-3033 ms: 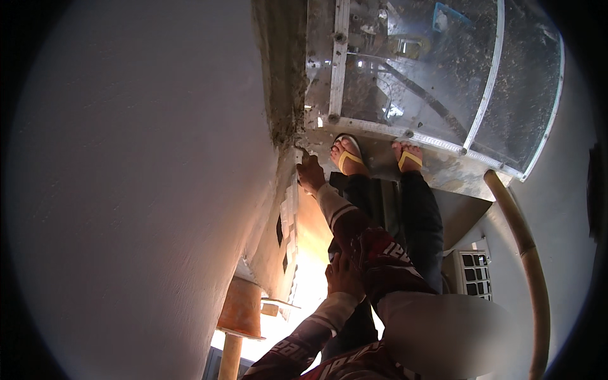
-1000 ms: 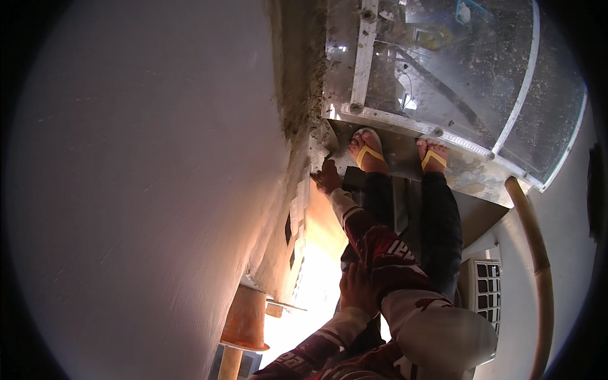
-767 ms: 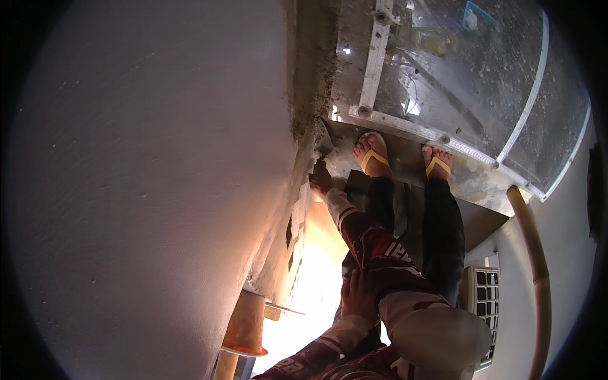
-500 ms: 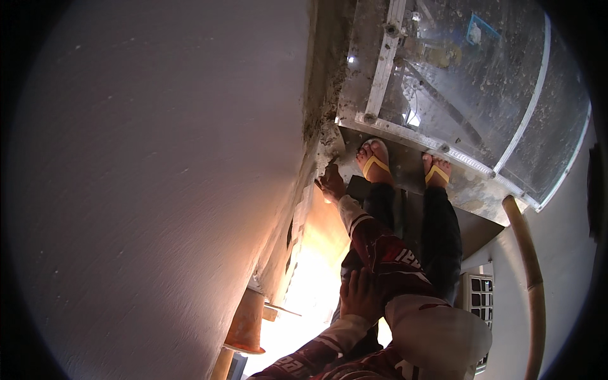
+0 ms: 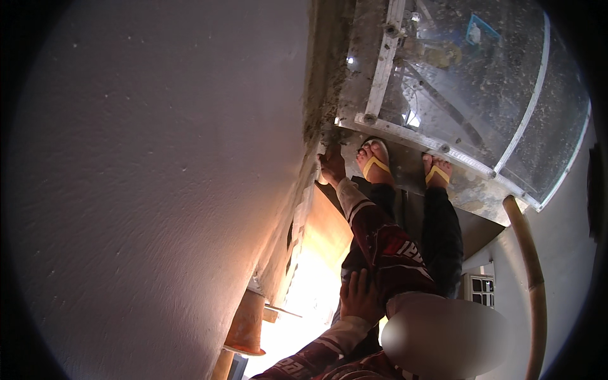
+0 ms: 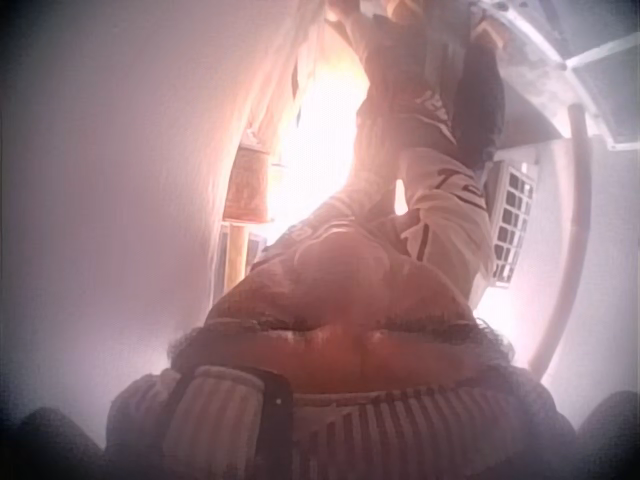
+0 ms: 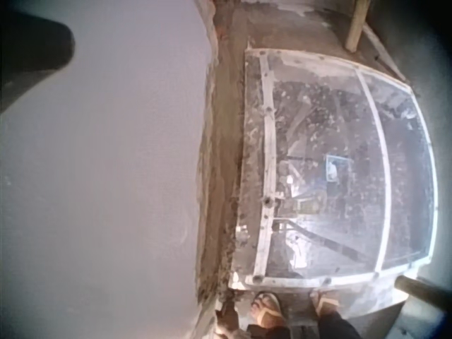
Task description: The person applies cement to a wall using a trowel and a bucket. They repeatedly scoop cement from the bucket and spread it along the wall surface, smoothing it with the trowel.
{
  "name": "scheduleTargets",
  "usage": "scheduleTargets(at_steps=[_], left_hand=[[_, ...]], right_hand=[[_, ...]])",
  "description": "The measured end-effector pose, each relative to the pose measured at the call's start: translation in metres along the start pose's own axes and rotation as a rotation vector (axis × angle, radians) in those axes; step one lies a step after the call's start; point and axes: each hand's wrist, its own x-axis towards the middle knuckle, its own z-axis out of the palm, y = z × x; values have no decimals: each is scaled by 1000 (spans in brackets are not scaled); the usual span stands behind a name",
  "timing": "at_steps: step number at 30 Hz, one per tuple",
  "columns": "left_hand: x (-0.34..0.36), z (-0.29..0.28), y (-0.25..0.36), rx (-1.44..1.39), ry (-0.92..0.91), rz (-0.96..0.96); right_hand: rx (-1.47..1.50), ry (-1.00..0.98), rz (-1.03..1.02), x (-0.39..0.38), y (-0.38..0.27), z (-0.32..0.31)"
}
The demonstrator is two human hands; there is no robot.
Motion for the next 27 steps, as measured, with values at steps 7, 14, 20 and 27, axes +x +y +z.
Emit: scheduleTargets(at_steps=[7,14,20,27], left_hand=[[5,-5,1,-45,39,-2],[11,-13,3,-117,-13,-18],[6,-9,2,-48,0,-25],[5,-2,2,-51,-3,-3]], right_hand=[[-96,-6,98,11,31,-19],[109,302,-115,16,-11,-43],[164,238,-218,34,5,-29],[297,118,-163,56,49,-20]])
